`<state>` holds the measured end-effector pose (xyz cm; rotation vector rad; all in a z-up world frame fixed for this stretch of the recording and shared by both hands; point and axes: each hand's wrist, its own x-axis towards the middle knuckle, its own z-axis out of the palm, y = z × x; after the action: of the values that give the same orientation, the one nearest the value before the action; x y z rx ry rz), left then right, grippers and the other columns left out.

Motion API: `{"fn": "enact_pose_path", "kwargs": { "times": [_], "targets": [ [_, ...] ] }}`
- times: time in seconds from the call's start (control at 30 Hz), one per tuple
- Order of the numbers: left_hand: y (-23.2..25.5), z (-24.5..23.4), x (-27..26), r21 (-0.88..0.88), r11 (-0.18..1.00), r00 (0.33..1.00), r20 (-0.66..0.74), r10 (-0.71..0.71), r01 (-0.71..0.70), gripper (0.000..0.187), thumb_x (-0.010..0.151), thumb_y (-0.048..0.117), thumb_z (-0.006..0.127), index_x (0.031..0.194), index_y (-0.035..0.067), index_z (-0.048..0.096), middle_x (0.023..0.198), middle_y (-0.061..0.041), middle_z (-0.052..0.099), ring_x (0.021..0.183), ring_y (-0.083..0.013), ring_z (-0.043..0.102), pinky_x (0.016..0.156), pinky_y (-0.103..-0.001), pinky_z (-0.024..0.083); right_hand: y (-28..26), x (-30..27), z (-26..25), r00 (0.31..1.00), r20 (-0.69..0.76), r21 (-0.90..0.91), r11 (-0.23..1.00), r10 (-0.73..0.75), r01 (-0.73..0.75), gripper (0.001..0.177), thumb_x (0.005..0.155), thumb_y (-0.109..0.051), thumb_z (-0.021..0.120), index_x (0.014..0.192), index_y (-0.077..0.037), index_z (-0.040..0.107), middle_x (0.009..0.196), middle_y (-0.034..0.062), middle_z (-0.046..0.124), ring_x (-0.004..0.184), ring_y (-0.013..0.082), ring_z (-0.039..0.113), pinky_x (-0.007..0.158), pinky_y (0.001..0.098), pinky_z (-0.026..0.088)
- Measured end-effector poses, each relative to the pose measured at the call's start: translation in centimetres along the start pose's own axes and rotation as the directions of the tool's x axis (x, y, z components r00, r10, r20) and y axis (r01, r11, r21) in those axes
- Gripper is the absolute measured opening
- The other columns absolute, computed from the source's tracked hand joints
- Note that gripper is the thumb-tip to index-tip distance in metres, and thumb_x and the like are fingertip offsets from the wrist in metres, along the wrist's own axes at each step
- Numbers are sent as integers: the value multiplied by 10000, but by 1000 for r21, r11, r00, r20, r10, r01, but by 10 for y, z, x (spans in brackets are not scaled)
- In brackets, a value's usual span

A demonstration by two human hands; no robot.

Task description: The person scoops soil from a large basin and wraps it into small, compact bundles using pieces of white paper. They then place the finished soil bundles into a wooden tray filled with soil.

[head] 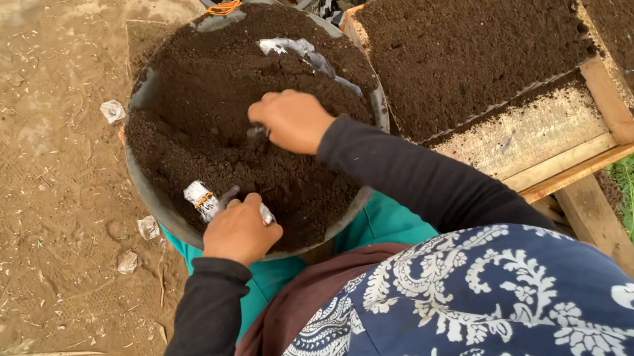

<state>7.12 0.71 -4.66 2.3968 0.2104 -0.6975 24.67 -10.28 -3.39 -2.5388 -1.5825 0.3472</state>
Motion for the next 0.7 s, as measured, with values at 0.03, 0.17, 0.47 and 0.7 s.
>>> {"fn": "enact_pose_path", "kwargs": {
  "times": [0.03,0.17,0.47,0.7],
  "targets": [
    [-1,-1,1,42,999,1000,2,-13,13,504,824,286,567,1239,11,491,1081,-280,552,911,-399,619,685,-499,546,5,-4,-5,997,-53,34,998,61,-60,265,806,19,539,1045,-62,622,904,180,618,812,389,625,650,502,550],
    [-7,2,4,148,989,997,-71,5,5,470,827,300,592,1165,-20,525,1008,-276,579,873,-416,627,617,-498,555,21,-34,-54,961,-117,79,967,249,-241,295,777,-15,541,1016,-158,637,896,111,639,803,324,653,728,437,530],
    [15,-22,-17,236,959,987,-50,-151,159,426,844,298,568,1161,19,518,1055,-230,589,999,-392,596,741,-520,561,86,-31,47,943,-97,-130,936,317,-328,283,891,-27,534,1171,-23,579,1003,185,643,916,363,631,848,545,492],
    [-10,-15,-29,54,994,991,-99,-91,97,467,787,316,609,1166,61,514,1047,-217,568,985,-416,575,793,-520,517,24,-35,-51,875,263,30,903,407,-429,504,893,-155,539,1354,-14,393,1235,301,454,1097,524,433,871,714,353]
  ]
}}
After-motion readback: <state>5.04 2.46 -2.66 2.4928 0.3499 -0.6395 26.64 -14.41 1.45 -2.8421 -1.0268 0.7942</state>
